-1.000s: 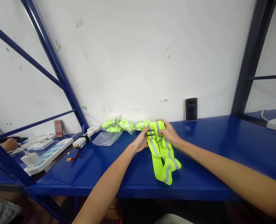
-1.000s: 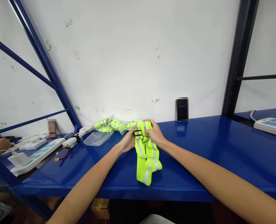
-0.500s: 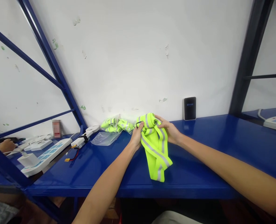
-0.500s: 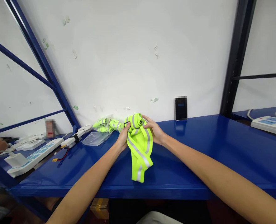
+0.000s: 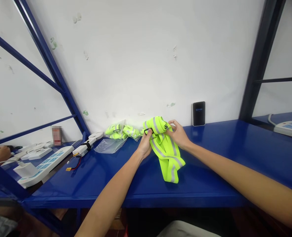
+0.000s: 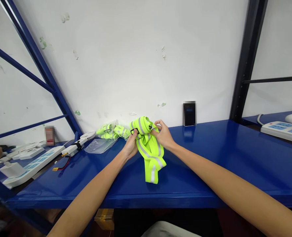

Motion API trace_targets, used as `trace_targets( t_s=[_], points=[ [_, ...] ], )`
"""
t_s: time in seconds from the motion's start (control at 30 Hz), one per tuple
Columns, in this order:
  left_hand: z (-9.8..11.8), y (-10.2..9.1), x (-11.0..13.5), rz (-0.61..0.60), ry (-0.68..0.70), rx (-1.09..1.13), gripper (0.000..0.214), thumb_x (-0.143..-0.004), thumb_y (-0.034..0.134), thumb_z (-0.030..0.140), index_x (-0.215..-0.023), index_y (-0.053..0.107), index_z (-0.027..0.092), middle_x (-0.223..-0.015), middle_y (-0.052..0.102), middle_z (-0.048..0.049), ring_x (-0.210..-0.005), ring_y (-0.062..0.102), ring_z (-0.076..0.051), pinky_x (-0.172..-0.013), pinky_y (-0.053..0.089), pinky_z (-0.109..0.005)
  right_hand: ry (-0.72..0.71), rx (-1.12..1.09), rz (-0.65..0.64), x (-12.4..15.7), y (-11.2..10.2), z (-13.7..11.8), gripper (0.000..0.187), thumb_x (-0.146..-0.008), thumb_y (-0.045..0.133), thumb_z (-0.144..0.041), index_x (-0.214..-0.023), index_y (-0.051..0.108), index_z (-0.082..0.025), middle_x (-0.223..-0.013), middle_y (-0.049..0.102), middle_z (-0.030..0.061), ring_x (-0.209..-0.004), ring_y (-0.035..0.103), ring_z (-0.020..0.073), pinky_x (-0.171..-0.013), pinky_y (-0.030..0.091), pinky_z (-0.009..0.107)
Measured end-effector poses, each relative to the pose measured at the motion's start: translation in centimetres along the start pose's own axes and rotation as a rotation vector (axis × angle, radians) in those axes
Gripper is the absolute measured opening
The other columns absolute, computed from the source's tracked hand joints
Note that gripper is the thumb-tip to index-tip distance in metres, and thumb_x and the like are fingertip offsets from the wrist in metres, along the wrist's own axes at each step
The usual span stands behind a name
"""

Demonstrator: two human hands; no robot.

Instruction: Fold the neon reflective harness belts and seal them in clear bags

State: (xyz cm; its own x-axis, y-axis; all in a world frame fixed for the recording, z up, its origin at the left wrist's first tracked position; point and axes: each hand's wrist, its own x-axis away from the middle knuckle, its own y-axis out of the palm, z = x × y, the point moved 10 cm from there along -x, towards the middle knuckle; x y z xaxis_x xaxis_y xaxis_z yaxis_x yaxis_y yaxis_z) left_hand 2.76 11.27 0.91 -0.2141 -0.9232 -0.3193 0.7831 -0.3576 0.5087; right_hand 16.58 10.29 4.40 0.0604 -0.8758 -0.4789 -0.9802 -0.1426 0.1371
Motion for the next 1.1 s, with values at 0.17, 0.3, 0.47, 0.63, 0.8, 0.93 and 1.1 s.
trace_targets(
  t_s=[0.17,0.3,0.47,0.63,0.8,0.93,1.1],
  points=[
    [0.9,-0.6,-0.2,0.039,0.024,-0.001,0.06,-0.082,0.067,0.05,-0.132,0.052,0.022,-0.13,0.063,-0.0111,-0.125,0.055,-0.028,-0.113,0.035,-0.047,-0.062,-0.073,-0.061,0.8,2.0,-1.6,0.016,-0.083,0.059,-0.04,-0.084,0.057,-0.024,-0.082,0.062,-0.0021,-0.081,0.059,0.0181,-0.074,0.048,0.029],
    [1.1,-0.6,0.0,0.032,-0.013,-0.008,0.059,-0.084,0.062,0.053,-0.131,0.053,0.02,-0.126,0.065,-0.0123,-0.121,0.059,-0.028,-0.11,0.039,-0.045,-0.044,0.006,-0.09,0.8,2.4,-1.5,0.024,-0.081,0.062,-0.047,-0.08,0.061,-0.023,-0.079,0.063,-0.0008,-0.079,0.059,0.0187,-0.074,0.047,0.03],
    [0.0,0.0,0.4,-0.018,-0.122,-0.031,0.059,-0.084,0.058,0.06,-0.125,0.059,0.017,-0.118,0.069,-0.0138,-0.115,0.062,-0.029,-0.106,0.044,-0.045,0.009,0.097,-0.059,0.4,1.6,-0.5,0.028,-0.074,0.069,-0.047,-0.073,0.064,-0.02,-0.084,0.07,0.0037,-0.085,0.063,0.0235,-0.079,0.048,0.035],
    [0.1,0.3,0.3,-0.043,-0.088,-0.045,0.06,-0.083,0.06,0.059,-0.127,0.057,0.019,-0.121,0.067,-0.0129,-0.119,0.06,-0.028,-0.108,0.042,-0.046,0.035,0.017,0.092,0.3,0.0,0.2,0.032,-0.066,0.073,-0.035,-0.087,0.052,-0.024,-0.077,0.069,-0.0005,-0.067,0.062,0.019,-0.061,0.046,0.03],
    [-0.5,0.6,0.5,-0.082,-0.105,-0.073,0.06,-0.078,0.07,0.052,-0.128,0.055,0.023,-0.126,0.065,-0.0108,-0.121,0.059,-0.026,-0.11,0.04,-0.045,0.05,0.113,0.153,0.1,-1.1,0.6,0.022,-0.064,0.059,-0.023,-0.084,0.051,-0.024,-0.065,0.064,-0.0027,-0.056,0.055,0.0169,-0.051,0.037,0.027],
    [-1.0,-0.5,0.4,-0.031,-0.102,-0.135,0.058,-0.078,0.07,0.053,-0.126,0.056,0.023,-0.13,0.062,-0.011,-0.123,0.056,-0.027,-0.11,0.04,-0.045,0.112,0.074,0.161,-0.1,-1.4,1.5,0.022,-0.061,0.056,-0.021,-0.083,0.052,-0.024,-0.061,0.062,-0.0038,-0.051,0.051,0.0161,-0.048,0.034,0.026],
    [0.6,-2.5,-0.2,0.051,0.035,-0.303,0.054,-0.079,0.069,0.049,-0.127,0.056,0.027,-0.134,0.06,-0.0064,-0.129,0.051,-0.026,-0.111,0.039,-0.04,0.204,-0.026,0.075,0.3,0.0,2.9,0.012,-0.069,0.063,-0.033,-0.074,0.058,-0.022,-0.069,0.067,0.0004,-0.066,0.061,0.0209,-0.06,0.045,0.031]
  ],
)
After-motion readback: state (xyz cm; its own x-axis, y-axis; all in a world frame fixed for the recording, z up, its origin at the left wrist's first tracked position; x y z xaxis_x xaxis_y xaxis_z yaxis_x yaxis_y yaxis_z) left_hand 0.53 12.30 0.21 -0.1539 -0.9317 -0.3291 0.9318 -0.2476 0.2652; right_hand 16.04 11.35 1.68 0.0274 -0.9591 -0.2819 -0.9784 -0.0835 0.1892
